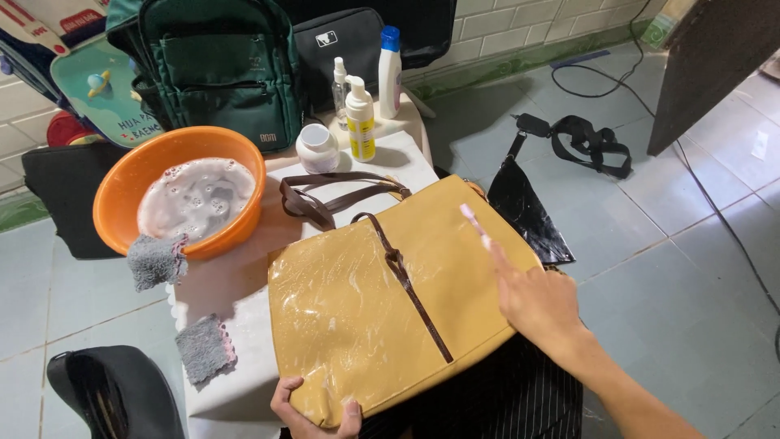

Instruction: Cleaning a yellow leather bag using a sponge, soapy water, and a toothbrush to scrub the surface.

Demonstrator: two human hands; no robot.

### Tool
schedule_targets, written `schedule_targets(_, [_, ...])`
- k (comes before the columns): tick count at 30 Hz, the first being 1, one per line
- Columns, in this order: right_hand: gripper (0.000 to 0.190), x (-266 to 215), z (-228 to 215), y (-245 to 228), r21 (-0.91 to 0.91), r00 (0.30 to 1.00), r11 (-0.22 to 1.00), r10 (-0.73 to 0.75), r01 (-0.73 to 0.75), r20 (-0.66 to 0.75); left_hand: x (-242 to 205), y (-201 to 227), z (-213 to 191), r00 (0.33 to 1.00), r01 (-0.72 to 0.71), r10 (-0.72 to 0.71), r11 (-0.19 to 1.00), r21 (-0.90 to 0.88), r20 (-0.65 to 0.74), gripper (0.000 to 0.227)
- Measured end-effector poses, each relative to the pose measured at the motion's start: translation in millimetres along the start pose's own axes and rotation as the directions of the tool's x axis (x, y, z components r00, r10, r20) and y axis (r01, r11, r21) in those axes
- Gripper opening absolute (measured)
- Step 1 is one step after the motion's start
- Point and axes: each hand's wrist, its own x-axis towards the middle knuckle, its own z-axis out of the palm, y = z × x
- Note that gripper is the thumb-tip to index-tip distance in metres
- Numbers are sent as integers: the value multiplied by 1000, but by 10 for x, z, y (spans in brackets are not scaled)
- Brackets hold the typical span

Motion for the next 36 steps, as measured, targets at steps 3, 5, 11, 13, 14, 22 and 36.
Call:
schedule_targets(3, [58,-181,-6,-81,-20,995,997,-80,79,-56,38,-49,10,1000,-28,28,1000,-15,-5,77])
schedule_targets(5, [58,-327,-57,-140,95,976,978,-195,186,95,38,-83,12,999,-47,47,999,-27,-2,77])
schedule_targets(11, [57,-320,-39,-129,-146,993,988,43,-59,-110,20,96,35,998,30,-26,997,64,-63,77])
schedule_targets(13, [62,-484,-168,-304,147,952,980,-170,135,256,35,-4,13,999,-35,35,999,6,-1,74])
schedule_targets(14, [62,-439,-223,-288,149,952,980,-165,129,258,48,37,20,999,-35,35,999,6,5,74])
schedule_targets(22, [83,-273,-544,-373,39,983,989,-146,143,113,36,-22,7,999,-37,37,999,-11,1,76])
schedule_targets(36, [58,-23,-149,-38,-24,990,1000,17,-14,138,27,94,65,999,-34,32,997,-72,-29,72])
